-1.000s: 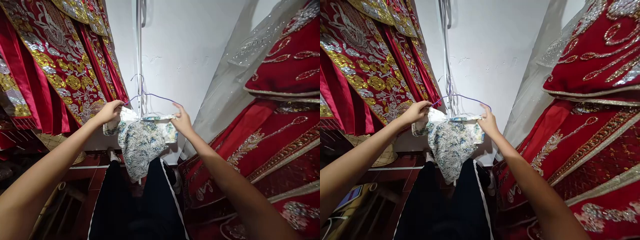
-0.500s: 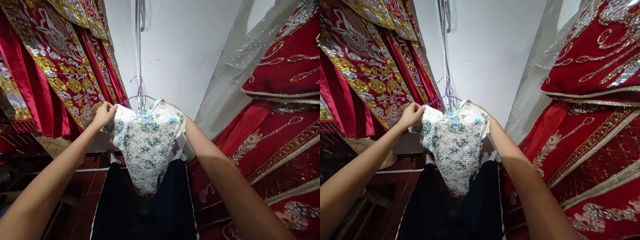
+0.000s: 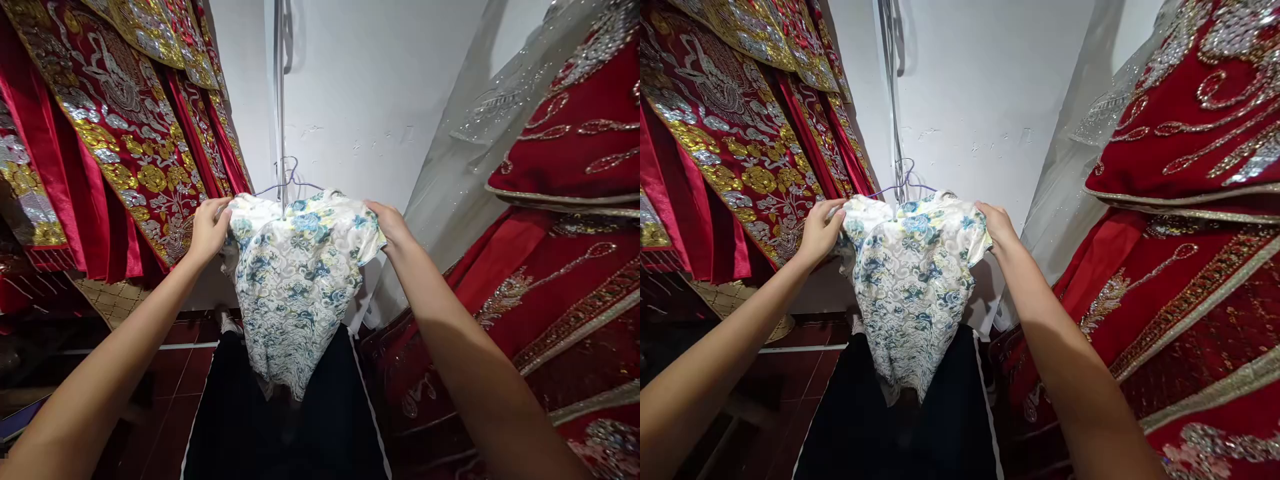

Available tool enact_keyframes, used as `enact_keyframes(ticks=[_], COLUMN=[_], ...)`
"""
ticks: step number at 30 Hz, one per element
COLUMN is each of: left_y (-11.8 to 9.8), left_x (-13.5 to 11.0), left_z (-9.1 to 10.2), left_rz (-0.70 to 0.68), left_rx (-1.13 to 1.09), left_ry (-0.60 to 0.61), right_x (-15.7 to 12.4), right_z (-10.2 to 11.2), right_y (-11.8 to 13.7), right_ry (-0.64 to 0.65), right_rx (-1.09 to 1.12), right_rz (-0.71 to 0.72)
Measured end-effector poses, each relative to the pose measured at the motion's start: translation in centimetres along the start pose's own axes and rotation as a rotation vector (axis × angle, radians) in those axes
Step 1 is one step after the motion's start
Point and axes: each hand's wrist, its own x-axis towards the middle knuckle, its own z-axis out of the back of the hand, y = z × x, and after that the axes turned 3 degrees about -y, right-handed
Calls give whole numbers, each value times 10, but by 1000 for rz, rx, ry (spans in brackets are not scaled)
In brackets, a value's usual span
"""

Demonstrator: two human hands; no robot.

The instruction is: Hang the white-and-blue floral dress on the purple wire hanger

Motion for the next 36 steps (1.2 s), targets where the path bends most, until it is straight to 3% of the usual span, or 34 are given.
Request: enact_keyframes(ticks=[2, 4, 6, 8, 10, 13, 15, 17, 19, 23, 24, 26, 28, 30, 34, 36], left_y=[-8, -14, -22, -37, -57, -88, -100, -103, -100, -90, -87, -79, -68, -56, -48, -53], left_x=[0, -7, -20, -37, -55, -79, -89, -95, -97, -88, -83, -71, -58, -50, -61, -79], left_z=[8, 15, 18, 16, 10, 8, 19, 36, 57, 88, 91, 94, 91, 84, 63, 45], left_rz=[-21, -21, 8, 122, 327, 706, 875, 917, 834, 467, 384, 250, 144, 54, -20, -5], left_rx=[39, 19, -89, -323, -652, -1038, -1129, -1108, -978, -611, -541, -401, -242, -107, 22, -7], left_ry=[-29, -49, -14, 130, 337, 514, 575, 695, 833, 946, 936, 843, 649, 398, -68, -51], right_x=[-8, -33, -75, -125, -171, -216, -224, -215, -196, -152, -143, -128, -116, -102, -62, -39], right_z=[2, 3, -2, -16, -36, -62, -70, -71, -66, -51, -47, -42, -38, -40, -55, -63], right_y=[4, 2, -5, -12, -16, -14, -12, -15, -26, -57, -61, -61, -53, -39, -14, -8], right_ry=[-72, -112, -91, 21, 185, 711, 1031, 1161, 1043, 444, 377, 443, 620, 676, 465, 342], right_rx=[94, 136, 95, 33, -36, -230, -256, -245, -318, -539, -542, -477, -347, -199, 14, 79], right_rz=[-58, -74, -52, -50, -19, 31, 106, 207, 278, 341, 328, 233, 74, -47, -64, -42])
